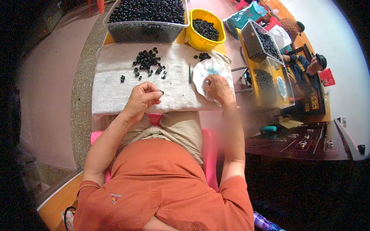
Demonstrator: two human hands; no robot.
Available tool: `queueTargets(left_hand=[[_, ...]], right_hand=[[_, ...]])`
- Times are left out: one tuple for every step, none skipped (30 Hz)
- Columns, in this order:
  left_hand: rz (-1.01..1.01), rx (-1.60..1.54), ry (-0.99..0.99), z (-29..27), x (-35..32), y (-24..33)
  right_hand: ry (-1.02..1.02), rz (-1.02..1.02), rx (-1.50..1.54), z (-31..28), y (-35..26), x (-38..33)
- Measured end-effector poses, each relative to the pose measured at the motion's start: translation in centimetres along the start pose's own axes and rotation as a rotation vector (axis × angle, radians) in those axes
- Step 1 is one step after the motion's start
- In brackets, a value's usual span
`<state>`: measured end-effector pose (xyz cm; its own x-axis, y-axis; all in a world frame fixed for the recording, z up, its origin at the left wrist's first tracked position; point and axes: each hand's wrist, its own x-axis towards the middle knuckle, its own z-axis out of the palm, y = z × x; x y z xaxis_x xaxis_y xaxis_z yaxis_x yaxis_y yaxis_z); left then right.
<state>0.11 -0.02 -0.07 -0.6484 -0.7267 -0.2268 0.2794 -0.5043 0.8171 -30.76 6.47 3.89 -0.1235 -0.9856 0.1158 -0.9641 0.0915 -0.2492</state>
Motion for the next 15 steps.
queueTargets(left_hand=[[0.0,0.0,0.0,0.0,0.0,0.0],[-0.002,0.008,0.005,0.1,-0.1,0.1],[-0.004,0.017,0.01,0.1,-0.1,0.1],[-0.004,0.018,0.009,0.1,-0.1,0.1],[-0.004,0.011,0.006,0.1,0.0,0.1],[-0.005,0.004,0.002,0.1,0.0,0.1],[-0.005,0.004,0.002,0.1,0.0,0.1],[-0.003,0.011,0.004,0.1,0.0,0.1],[-0.001,0.017,0.007,0.1,0.0,0.1],[-0.001,0.018,0.008,0.1,0.0,0.0],[0.002,0.009,0.003,0.0,0.0,-0.1],[0.005,0.0,-0.002,-0.1,0.1,-0.1],[0.005,0.001,0.0,-0.1,0.0,-0.1],[0.003,0.005,0.006,0.0,-0.1,0.0],[0.001,0.009,0.013,-0.1,-0.1,0.1]], right_hand=[[0.0,-0.001,0.0,0.0,0.0,-0.1],[0.005,-0.01,-0.001,0.1,0.0,-0.2],[0.011,-0.019,-0.001,0.2,0.0,-0.3],[0.011,-0.018,-0.002,0.2,0.2,-0.3],[0.025,-0.03,0.006,0.3,0.4,-0.4],[0.038,-0.041,0.014,0.4,0.6,-0.4],[0.039,-0.041,0.015,0.5,0.7,-0.5],[0.074,-0.055,0.029,0.5,0.7,-0.6],[0.109,-0.068,0.044,0.6,0.8,-0.6],[0.109,-0.068,0.045,0.5,0.6,-0.7],[0.124,-0.046,0.051,0.3,0.4,-0.7],[0.139,-0.023,0.056,0.2,0.3,-0.7],[0.138,-0.024,0.058,0.0,0.0,-0.8],[0.14,0.052,0.125,-0.2,-0.4,-0.9],[0.141,0.126,0.192,-0.2,-0.6,-1.0]])
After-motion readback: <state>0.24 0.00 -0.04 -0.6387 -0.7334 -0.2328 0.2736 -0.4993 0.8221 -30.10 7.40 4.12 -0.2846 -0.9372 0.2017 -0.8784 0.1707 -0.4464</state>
